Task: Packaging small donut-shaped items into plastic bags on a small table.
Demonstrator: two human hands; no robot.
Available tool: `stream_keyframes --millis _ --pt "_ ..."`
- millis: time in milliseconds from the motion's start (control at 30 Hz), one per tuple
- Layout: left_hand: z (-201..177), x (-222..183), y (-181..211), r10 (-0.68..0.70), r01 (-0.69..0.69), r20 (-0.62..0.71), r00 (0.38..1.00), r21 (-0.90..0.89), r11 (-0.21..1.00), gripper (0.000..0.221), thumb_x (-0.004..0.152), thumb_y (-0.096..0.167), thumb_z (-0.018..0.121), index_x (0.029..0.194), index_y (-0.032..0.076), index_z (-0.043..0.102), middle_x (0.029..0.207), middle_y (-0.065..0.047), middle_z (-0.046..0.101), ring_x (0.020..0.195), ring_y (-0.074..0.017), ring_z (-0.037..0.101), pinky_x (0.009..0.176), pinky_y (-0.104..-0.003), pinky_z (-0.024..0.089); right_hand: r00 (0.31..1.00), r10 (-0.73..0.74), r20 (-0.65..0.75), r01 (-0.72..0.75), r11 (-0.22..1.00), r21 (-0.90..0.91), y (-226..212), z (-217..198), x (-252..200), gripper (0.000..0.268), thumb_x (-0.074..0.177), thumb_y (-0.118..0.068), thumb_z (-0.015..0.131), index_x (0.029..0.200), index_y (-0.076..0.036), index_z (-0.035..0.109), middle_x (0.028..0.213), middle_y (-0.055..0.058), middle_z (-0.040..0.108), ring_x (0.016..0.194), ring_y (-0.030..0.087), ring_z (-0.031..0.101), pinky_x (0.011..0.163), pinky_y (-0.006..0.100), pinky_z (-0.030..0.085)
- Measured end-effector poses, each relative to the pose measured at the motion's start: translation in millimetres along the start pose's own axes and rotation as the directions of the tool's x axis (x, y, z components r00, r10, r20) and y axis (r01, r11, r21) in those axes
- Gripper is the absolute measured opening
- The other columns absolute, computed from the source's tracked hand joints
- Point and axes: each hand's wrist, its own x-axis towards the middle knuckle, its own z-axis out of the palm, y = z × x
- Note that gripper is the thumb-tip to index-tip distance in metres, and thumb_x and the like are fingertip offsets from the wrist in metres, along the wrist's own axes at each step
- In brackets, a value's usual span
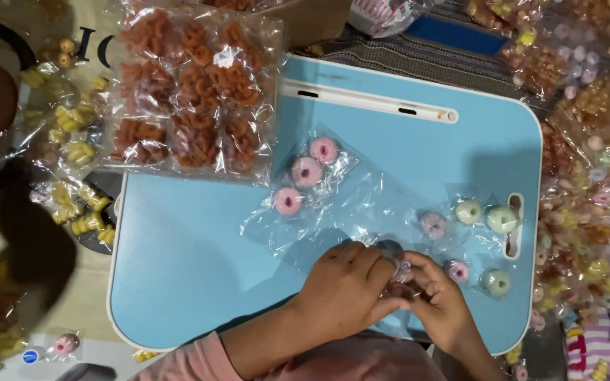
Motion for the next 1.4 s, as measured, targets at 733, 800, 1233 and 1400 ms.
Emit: stream_keyframes --millis 733,800,1233,1400 --pt "-11 7 -25 0.269 -0.275 -0.068 0.961 -0.105 0.956 0.032 0.101 0.043 0.068 0.111 0.013 0.073 0.118 -0.004 0.069 0.113 -0.0263 0.064 0.090 -0.040 0.046 0.961 -0.260 0.091 0.249 0.961 0.116 7 -19 36 0.011 0.100 -0.006 0.060 0.112 -0.006 0.059 0.098 0.007 0.063 0.081 0.012 0.055 0.067 0.025 0.041" --pt "-29 7 -60 0.067 -0.073 0.065 0.996 0.108 0.991 0.040 0.092 0.014 0.072 0.132 0.011 0.067 0.144 -0.015 0.061 0.131 -0.0406 0.058 0.103 -0.057 0.050 0.985 -0.173 -0.005 0.173 0.979 0.111 -6 -9 36 0.031 0.086 -0.006 0.074 0.111 -0.003 0.055 0.097 0.023 0.075 0.080 0.033 0.078 0.065 0.047 0.072" --pt "-58 -5 -113 0.061 -0.153 0.277 0.959 0.325 0.933 0.076 0.104 0.059 0.049 0.157 0.005 0.041 0.163 -0.015 0.043 0.153 -0.0329 0.036 0.127 -0.047 0.029 0.992 -0.089 0.085 0.091 0.996 -0.019 -80 73 55 0.042 0.088 -0.007 0.072 0.129 -0.005 0.063 0.103 0.019 0.080 0.090 0.025 0.080 0.077 0.040 0.070" --pt "-61 -4 -115 0.045 -0.113 0.261 0.964 0.253 0.961 0.092 0.095 0.068 0.059 0.157 0.004 0.040 0.159 -0.016 0.048 0.152 -0.0337 0.039 0.127 -0.048 0.030 0.951 -0.278 -0.131 0.284 0.959 0.024 -72 76 64 0.044 0.089 -0.007 0.073 0.128 -0.008 0.051 0.080 0.016 0.071 0.057 0.026 0.073 0.056 0.035 0.067"
